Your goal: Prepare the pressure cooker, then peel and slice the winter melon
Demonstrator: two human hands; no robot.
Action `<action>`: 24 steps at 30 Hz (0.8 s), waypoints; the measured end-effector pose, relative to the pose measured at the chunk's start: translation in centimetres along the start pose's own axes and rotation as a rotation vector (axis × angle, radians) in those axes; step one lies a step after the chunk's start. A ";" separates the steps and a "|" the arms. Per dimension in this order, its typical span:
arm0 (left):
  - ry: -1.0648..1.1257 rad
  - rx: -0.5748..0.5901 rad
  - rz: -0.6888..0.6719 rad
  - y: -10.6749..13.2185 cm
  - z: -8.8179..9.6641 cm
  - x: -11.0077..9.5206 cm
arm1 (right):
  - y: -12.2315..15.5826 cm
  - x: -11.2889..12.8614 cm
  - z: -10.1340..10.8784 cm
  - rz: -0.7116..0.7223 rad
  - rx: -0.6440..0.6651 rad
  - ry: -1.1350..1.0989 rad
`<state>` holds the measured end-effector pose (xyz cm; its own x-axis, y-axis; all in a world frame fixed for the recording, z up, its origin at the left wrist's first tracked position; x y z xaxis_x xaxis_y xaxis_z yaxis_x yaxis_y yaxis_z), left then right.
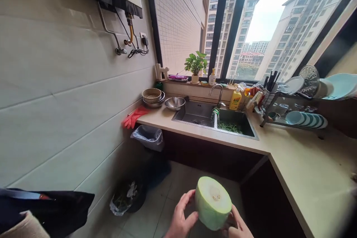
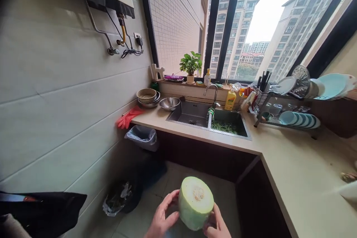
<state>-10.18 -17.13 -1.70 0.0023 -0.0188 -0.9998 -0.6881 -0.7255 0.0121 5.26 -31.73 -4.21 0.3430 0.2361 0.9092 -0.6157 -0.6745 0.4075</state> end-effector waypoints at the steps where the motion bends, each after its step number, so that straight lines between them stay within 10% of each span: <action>1: 0.031 -0.045 0.021 -1.8 1.0 0.0 | -2.3 1.1 -1.5 -0.044 0.057 -0.034; 17: 0.007 -0.444 0.149 -37.1 29.3 0.1 | -37.9 13.5 -32.9 -0.259 0.344 -0.107; 24: -0.124 -0.586 0.208 -44.8 37.8 1.2 | -46.2 12.7 -41.5 -0.294 0.369 -0.113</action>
<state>-6.78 41.38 -3.95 -0.1970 -0.1456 -0.9695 -0.1536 -0.9721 0.1772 8.63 31.47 -7.93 0.5522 0.3905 0.7366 -0.1952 -0.7984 0.5696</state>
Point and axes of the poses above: each hand's wrist, its own y-axis away from the middle knuckle, its own z-axis out of the back of the hand, x = y × z, the point moved 7 cm from there along -y, towards the middle knuckle, and after that the axes turned 5 degrees about -x, right-handed, at the moved point
